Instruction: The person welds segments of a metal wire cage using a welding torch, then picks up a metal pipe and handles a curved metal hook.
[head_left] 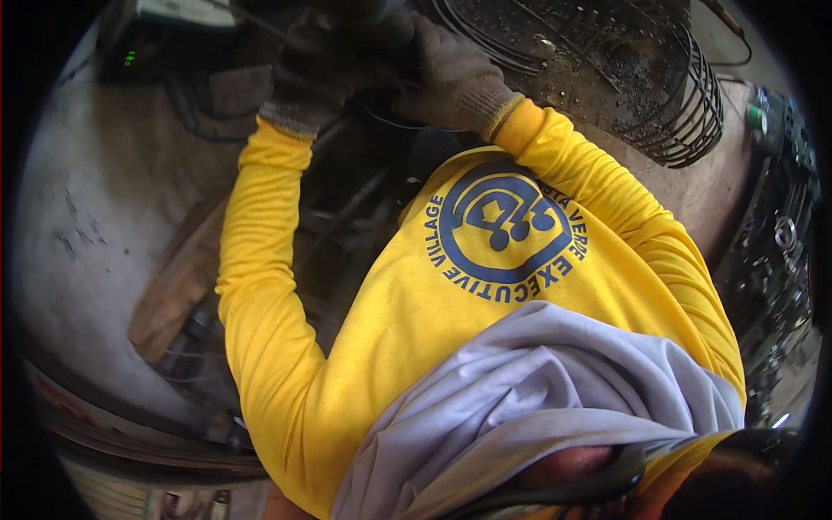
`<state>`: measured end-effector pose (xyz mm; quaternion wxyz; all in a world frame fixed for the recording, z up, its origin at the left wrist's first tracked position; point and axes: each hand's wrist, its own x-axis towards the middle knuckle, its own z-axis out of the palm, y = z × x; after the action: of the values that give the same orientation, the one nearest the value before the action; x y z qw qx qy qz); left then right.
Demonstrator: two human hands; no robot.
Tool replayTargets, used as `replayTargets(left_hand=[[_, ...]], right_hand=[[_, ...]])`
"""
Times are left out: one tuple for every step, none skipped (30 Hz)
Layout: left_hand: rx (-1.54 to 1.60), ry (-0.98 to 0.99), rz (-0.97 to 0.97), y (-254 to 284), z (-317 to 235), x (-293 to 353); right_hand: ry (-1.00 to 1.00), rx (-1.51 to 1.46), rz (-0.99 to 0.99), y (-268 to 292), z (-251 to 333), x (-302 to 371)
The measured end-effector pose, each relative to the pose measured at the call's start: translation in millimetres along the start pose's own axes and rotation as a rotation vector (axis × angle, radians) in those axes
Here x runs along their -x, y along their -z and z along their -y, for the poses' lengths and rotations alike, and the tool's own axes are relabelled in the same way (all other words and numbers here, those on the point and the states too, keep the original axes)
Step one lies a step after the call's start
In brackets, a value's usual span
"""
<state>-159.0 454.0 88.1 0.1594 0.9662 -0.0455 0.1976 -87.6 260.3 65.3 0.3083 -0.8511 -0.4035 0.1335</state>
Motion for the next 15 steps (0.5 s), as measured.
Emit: replayTargets(left_hand=[[-0.026,-0.033,0.037,-4.0,3.2,-1.0],[-0.067,-0.047,0.075,-1.7,3.0,3.8],[-0.108,-0.056,0.099,2.7,3.0,7.6],[-0.149,-0.063,0.120,8.0,2.8,11.2],[0.022,0.108,0.191,13.4,-3.6,17.4],[0.030,0.106,0.182,13.5,-5.3,23.1],[0.056,0.121,0.148,12.6,-5.6,29.3],[0.087,0.141,0.114,13.6,-8.3,35.2],[0.135,0.185,0.122,2.1,-21.5,48.2],[0.240,0.337,0.149,-7.8,-36.5,58.9],[0.308,0.457,0.151,-8.2,-40.6,63.0],[0.322,0.469,0.134,-10.9,-43.0,69.3],[0.337,0.527,0.114,-15.7,-45.6,76.7],[0.332,0.549,0.109,-14.5,-44.0,79.4],[0.331,0.576,0.095,-14.3,-43.4,81.9]], right_hand=[[0.044,-0.011,-0.015,-2.4,-4.4,-1.3],[0.030,-0.020,-0.034,-4.5,-5.1,0.2],[0.065,-0.036,-0.017,-2.4,-3.9,0.7],[0.102,-0.050,0.001,0.3,-1.1,0.2],[0.106,-0.036,-0.002,4.8,1.3,1.1],[0.099,-0.081,0.050,8.9,4.5,2.9],[0.094,-0.126,0.105,12.3,8.2,2.5],[0.095,-0.112,0.115,15.5,12.4,2.6],[0.078,-0.150,0.237,15.5,7.0,11.9],[0.055,-0.191,0.362,17.3,1.3,19.4],[0.060,-0.172,0.379,18.7,0.3,15.1],[0.096,-0.159,0.453,20.2,-2.8,9.3],[0.131,-0.148,0.525,22.8,-6.1,4.0],[0.140,-0.144,0.525,23.0,-2.8,-3.9],[0.170,-0.138,0.589,23.4,1.3,-12.2]])
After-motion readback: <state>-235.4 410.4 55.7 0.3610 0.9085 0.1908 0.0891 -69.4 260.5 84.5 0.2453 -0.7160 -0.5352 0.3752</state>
